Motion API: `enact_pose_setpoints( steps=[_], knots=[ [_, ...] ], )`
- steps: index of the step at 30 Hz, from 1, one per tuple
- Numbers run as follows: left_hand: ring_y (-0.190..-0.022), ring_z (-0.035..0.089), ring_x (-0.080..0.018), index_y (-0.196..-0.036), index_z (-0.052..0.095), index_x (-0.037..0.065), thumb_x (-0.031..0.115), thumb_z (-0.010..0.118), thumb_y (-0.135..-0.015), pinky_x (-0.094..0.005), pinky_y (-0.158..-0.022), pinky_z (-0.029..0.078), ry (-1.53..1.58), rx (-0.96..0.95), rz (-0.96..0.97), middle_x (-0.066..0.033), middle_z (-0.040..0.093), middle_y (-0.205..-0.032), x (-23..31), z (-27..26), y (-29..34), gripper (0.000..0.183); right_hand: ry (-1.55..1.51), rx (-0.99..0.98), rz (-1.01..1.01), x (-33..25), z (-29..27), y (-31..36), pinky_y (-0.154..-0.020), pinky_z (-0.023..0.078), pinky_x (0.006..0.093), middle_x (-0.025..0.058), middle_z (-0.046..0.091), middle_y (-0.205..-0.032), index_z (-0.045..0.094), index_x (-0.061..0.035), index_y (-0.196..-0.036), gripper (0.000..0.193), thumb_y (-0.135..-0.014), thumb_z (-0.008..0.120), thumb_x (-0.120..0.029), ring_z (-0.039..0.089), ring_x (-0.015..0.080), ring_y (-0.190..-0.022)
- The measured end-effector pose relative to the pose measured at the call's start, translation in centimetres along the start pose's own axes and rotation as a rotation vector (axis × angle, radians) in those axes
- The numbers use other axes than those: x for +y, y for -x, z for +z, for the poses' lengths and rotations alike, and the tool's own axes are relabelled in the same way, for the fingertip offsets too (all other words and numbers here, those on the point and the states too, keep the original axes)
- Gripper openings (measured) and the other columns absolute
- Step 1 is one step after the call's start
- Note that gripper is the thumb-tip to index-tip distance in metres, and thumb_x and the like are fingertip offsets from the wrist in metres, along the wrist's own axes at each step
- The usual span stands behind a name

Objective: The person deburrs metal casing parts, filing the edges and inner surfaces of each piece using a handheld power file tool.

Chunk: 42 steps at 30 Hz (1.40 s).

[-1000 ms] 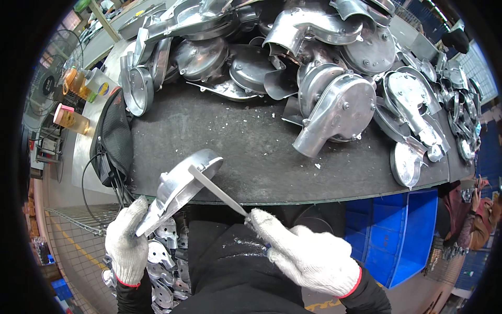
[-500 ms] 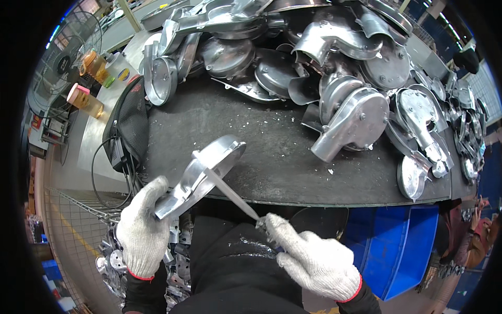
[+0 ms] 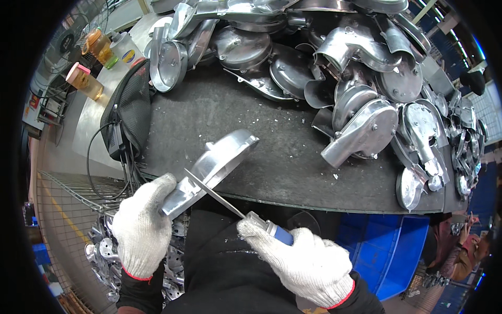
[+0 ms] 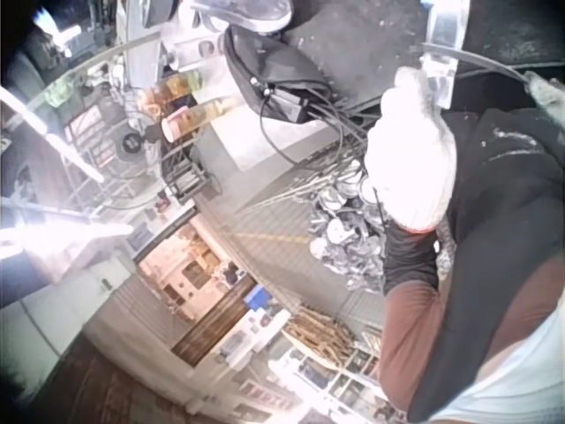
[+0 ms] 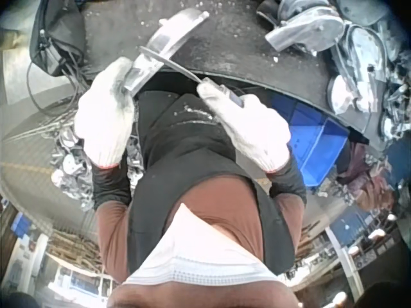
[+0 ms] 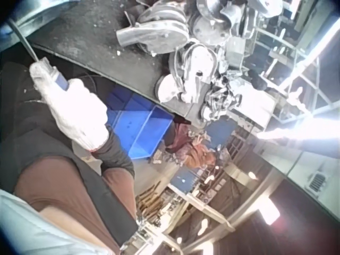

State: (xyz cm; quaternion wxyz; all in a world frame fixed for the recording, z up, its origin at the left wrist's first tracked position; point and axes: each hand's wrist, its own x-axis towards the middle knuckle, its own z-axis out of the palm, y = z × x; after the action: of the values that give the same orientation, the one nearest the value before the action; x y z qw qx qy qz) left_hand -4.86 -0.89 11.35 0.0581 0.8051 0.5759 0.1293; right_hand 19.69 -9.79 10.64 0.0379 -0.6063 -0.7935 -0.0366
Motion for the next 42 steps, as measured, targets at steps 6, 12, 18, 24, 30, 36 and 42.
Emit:
enact_pose_setpoints(
  steps=[6, 12, 18, 24, 30, 36, 42],
  knots=[
    [-0.075, 0.072, -0.0347, -0.115, 0.063, 0.017, 0.004, 0.072, -0.08, -0.0455, -0.064, 0.057, 0.033, -0.04, -0.036, -0.0085, 0.068, -0.093, 0.2, -0.3, -0.2, 0.038, -0.124, -0.068, -0.014, 0.6, 0.0, 0.1, -0.038, 0.045, 0.0309, -0.0009, 0.051, -0.066, 0.071, -0.0458, -0.13, 0.047, -0.085, 0.079, -0.036, 0.058, 0.0157, -0.046],
    [-0.073, 0.072, -0.0356, -0.115, 0.063, 0.016, 0.003, 0.073, -0.08, -0.0456, -0.063, 0.057, 0.053, -0.055, -0.026, -0.0102, 0.069, -0.094, 0.5, -0.2, -0.4, 0.038, -0.022, -0.081, -0.003, 0.7, -0.7, 0.3, -0.04, 0.048, 0.0301, 0.0028, 0.057, -0.07, 0.069, -0.0436, -0.135, 0.051, -0.087, 0.077, -0.032, 0.06, 0.017, -0.048],
    [-0.073, 0.073, -0.0352, -0.116, 0.063, 0.016, 0.003, 0.073, -0.08, -0.0445, -0.063, 0.058, 0.031, -0.06, -0.024, -0.0104, 0.069, -0.094, 0.3, -0.1, -0.1, 0.04, -0.517, -0.299, 0.015, 2.6, -0.8, 0.5, -0.056, 0.058, 0.0339, 0.0045, 0.074, -0.099, 0.052, -0.0257, -0.154, 0.068, -0.09, 0.075, -0.026, 0.068, 0.0198, -0.063],
    [-0.072, 0.072, -0.035, -0.123, 0.064, 0.017, 0.001, 0.072, -0.078, -0.0445, -0.062, 0.057, 0.033, -0.039, -0.014, -0.0092, 0.069, -0.094, 0.5, 0.1, 0.0, 0.048, -1.414, -0.852, 0.42, 3.3, 1.2, 0.9, -0.069, 0.055, 0.0291, 0.0041, 0.064, -0.082, 0.026, -0.0148, -0.167, 0.07, -0.104, 0.055, -0.018, 0.064, 0.0133, -0.066],
    [-0.095, 0.075, -0.0337, -0.111, 0.075, 0.007, -0.006, 0.074, -0.077, -0.0371, -0.08, 0.059, 0.043, -0.06, -0.137, -0.0126, 0.077, -0.106, 1.3, -0.1, 0.0, 0.036, -1.31, -0.75, 0.236, 3.6, 1.0, 1.1, -0.067, 0.055, 0.0293, 0.0043, 0.064, -0.082, 0.023, -0.0168, -0.168, 0.07, -0.105, 0.053, -0.018, 0.062, 0.0133, -0.064],
    [-0.095, 0.075, -0.0337, -0.111, 0.075, 0.007, -0.007, 0.074, -0.076, -0.037, -0.08, 0.059, 0.062, -0.008, -0.136, -0.0123, 0.077, -0.106, 1.4, 0.1, 0.2, 0.038, -1.638, -0.88, 0.43, 3.3, 1.6, 1.2, -0.067, 0.055, 0.0297, 0.005, 0.065, -0.082, 0.022, -0.0146, -0.168, 0.071, -0.105, 0.053, -0.02, 0.063, 0.0137, -0.064],
    [-0.096, 0.075, -0.0332, -0.112, 0.075, 0.007, -0.008, 0.073, -0.077, -0.0372, -0.081, 0.059, 0.067, -0.017, -0.13, -0.0127, 0.077, -0.106, 0.9, 0.2, 0.2, 0.038, -1.448, -0.856, 0.429, 3.2, 1.5, 1.4, -0.069, 0.057, 0.0303, 0.0077, 0.068, -0.087, 0.021, -0.0119, -0.168, 0.072, -0.104, 0.054, -0.023, 0.066, 0.015, -0.068]
  ],
)
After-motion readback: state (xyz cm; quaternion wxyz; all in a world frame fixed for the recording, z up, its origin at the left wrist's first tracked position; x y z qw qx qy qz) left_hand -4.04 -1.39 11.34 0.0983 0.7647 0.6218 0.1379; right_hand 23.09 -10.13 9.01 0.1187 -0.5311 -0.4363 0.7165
